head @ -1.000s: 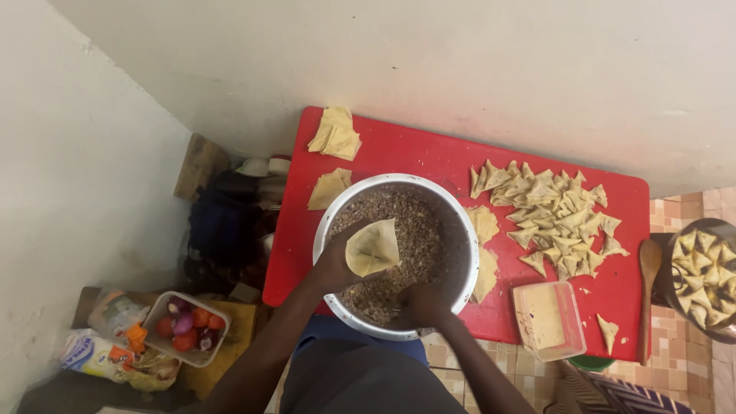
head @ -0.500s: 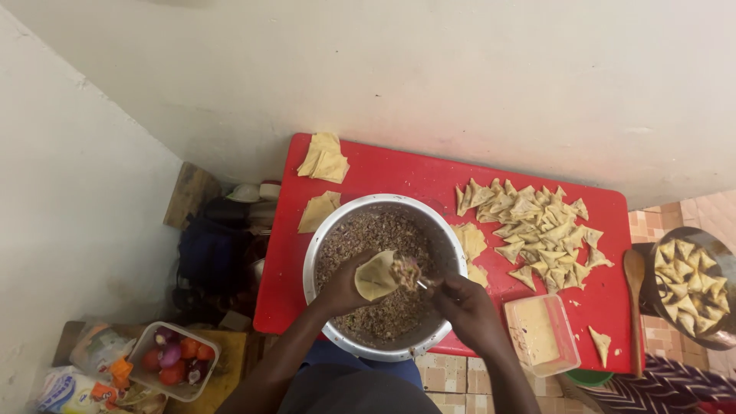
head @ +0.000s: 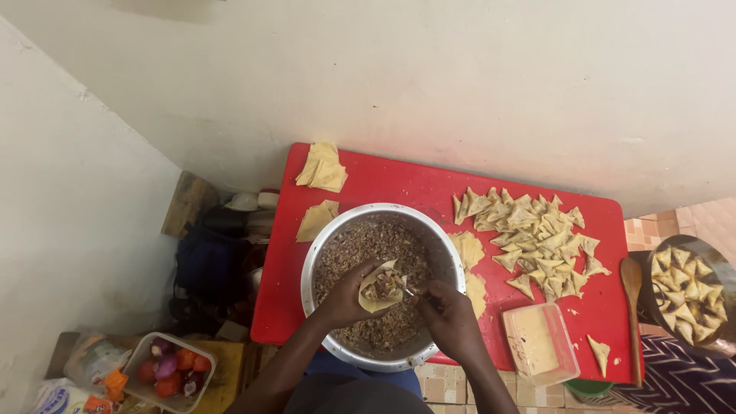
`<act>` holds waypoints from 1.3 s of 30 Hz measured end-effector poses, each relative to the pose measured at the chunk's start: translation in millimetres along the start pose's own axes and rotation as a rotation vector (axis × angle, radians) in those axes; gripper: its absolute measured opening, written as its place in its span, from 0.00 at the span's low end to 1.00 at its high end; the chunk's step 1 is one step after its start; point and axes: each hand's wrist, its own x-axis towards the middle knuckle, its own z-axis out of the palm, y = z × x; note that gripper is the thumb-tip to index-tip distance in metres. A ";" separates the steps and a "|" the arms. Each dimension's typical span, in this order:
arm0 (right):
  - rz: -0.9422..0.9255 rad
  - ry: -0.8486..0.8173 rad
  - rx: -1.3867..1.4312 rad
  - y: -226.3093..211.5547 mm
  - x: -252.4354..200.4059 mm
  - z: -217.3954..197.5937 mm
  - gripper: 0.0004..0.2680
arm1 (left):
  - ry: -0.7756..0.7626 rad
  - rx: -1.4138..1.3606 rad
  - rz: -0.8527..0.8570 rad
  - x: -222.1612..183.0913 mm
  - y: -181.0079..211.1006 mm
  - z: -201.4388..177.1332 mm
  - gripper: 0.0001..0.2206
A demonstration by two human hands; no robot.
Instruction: Filling and folding dough wrappers to make samosas
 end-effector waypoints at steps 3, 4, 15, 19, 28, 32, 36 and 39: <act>0.095 -0.087 0.292 14.4 8.4 -2.5 0.03 | -0.005 -0.101 -0.079 1.8 5.3 -8.1 0.43; 0.091 -0.089 0.290 17.1 11.9 -6.0 0.03 | -0.001 -0.100 -0.077 1.7 10.1 -14.1 0.43; -0.027 0.096 0.454 -22.0 20.3 30.3 0.11 | -0.194 -0.270 0.001 -2.2 55.7 1.7 0.65; -0.098 0.069 0.454 -15.4 20.7 25.6 0.11 | -0.193 -0.293 -0.074 -3.5 48.9 13.4 0.63; -0.142 0.145 0.096 -20.7 15.0 7.3 0.14 | -0.120 -0.095 -0.281 -0.2 20.5 24.9 0.39; -0.252 0.293 0.022 -21.2 -3.7 -4.3 0.15 | -0.061 -0.129 -0.388 11.4 27.4 25.1 0.32; -0.529 0.060 0.064 -8.7 -18.9 -14.8 0.17 | -0.015 -0.229 -0.437 22.2 30.4 21.6 0.32; -0.375 -0.014 0.228 14.6 -18.5 1.4 0.24 | 0.022 -0.173 -0.468 28.4 27.3 21.7 0.39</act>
